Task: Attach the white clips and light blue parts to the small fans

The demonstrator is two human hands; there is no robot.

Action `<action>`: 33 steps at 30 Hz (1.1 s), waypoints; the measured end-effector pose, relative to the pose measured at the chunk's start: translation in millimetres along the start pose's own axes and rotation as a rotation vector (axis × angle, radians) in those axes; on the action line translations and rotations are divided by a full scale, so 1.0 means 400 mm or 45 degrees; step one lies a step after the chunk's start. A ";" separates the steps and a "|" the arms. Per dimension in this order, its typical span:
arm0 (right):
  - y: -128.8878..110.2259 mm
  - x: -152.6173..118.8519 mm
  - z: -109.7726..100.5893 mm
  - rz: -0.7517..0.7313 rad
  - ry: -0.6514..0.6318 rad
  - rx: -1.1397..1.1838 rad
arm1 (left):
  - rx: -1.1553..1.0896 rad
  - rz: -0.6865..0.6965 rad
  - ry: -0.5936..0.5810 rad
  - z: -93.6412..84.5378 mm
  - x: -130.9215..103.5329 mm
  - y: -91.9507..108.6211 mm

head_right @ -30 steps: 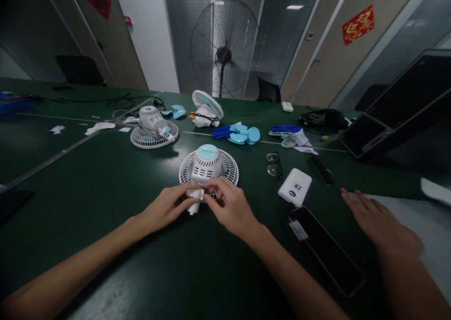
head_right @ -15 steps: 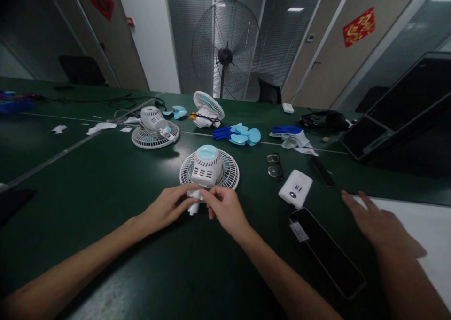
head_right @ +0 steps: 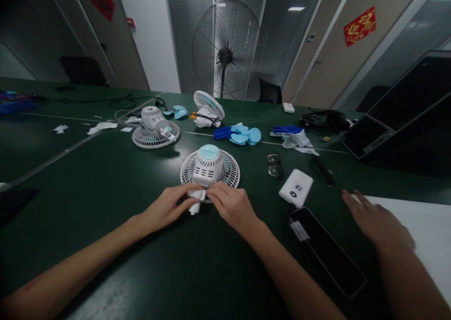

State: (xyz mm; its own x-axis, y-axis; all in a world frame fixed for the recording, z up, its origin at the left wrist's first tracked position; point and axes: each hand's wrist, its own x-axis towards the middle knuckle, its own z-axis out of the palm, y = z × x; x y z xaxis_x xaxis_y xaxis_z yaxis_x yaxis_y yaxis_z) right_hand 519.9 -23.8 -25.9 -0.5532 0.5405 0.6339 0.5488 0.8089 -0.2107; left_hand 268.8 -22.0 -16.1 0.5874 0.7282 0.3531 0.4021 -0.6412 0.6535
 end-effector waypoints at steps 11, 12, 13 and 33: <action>0.000 -0.009 -0.004 -0.163 0.122 -0.129 | -0.008 0.014 -0.017 -0.012 0.002 0.009; -0.003 -0.006 -0.004 -0.142 0.112 -0.094 | -0.006 0.015 -0.015 -0.011 0.001 0.008; -0.009 -0.002 -0.004 -0.092 0.096 -0.038 | -0.003 0.012 -0.012 -0.011 0.001 0.007; -0.025 -0.016 0.013 -0.058 0.096 0.109 | -0.057 -0.013 0.016 0.001 -0.004 -0.004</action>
State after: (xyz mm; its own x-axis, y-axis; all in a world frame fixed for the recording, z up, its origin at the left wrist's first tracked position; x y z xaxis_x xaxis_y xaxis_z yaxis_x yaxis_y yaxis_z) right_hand 514.7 -34.2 -31.9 -0.5256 0.4865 0.6979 0.4669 0.8507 -0.2415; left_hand 267.5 -22.3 -17.8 0.5746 0.7377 0.3545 0.3760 -0.6226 0.6863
